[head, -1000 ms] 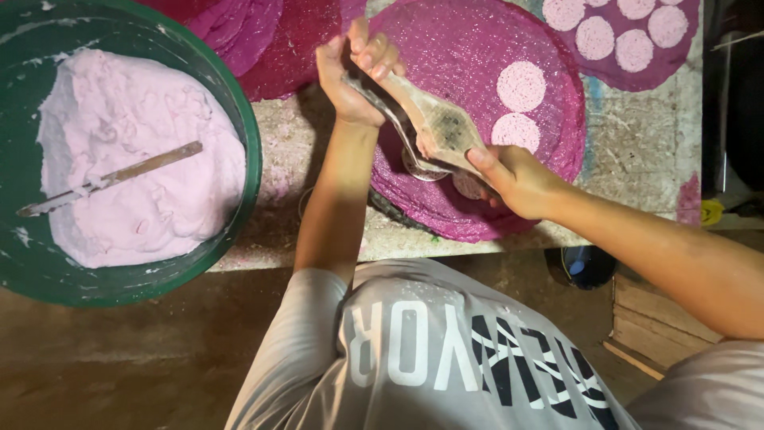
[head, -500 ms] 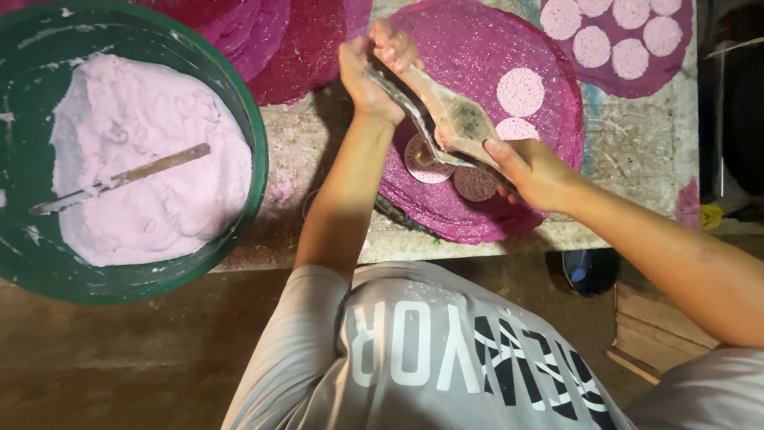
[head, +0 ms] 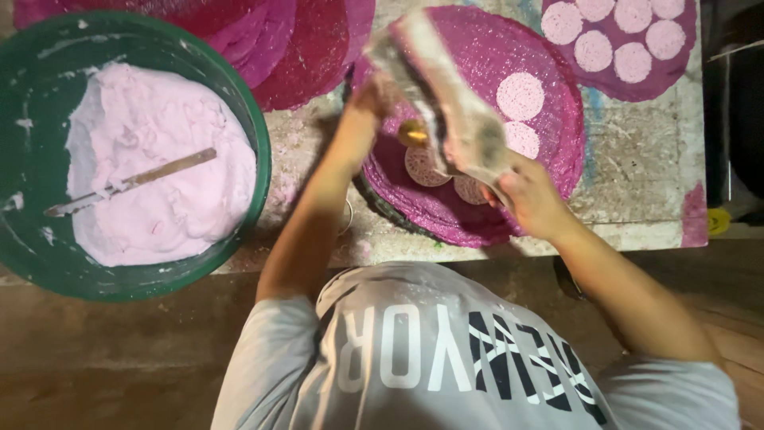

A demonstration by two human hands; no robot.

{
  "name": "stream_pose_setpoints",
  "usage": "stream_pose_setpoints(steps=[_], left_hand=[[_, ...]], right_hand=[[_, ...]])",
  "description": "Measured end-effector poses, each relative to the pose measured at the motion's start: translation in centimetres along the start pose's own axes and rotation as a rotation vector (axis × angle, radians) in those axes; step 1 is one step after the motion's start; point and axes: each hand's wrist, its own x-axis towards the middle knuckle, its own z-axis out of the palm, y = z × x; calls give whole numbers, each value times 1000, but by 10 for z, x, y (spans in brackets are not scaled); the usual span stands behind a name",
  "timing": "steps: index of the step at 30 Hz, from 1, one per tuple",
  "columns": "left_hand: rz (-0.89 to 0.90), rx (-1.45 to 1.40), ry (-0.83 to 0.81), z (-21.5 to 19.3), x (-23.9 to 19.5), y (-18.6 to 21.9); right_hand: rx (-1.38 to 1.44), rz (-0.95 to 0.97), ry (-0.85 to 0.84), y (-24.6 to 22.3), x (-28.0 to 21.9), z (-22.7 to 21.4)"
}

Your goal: The person scoops pink dough from a green bowl using a metal scoop and a wooden stick, then deposits circular portions onto a pink glittery mat. The person repeats this process, filling multiple mats with evenly spaced dough circles.

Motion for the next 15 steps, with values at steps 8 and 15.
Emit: stream_pose_setpoints(steps=[8,15], left_hand=[[175,1181,-307,34,-54,-23],[126,1096,-195,20,-33,-14]], right_hand=[[222,-286,258,-7,-40,-4],[404,-272,352,15,-65,-17]])
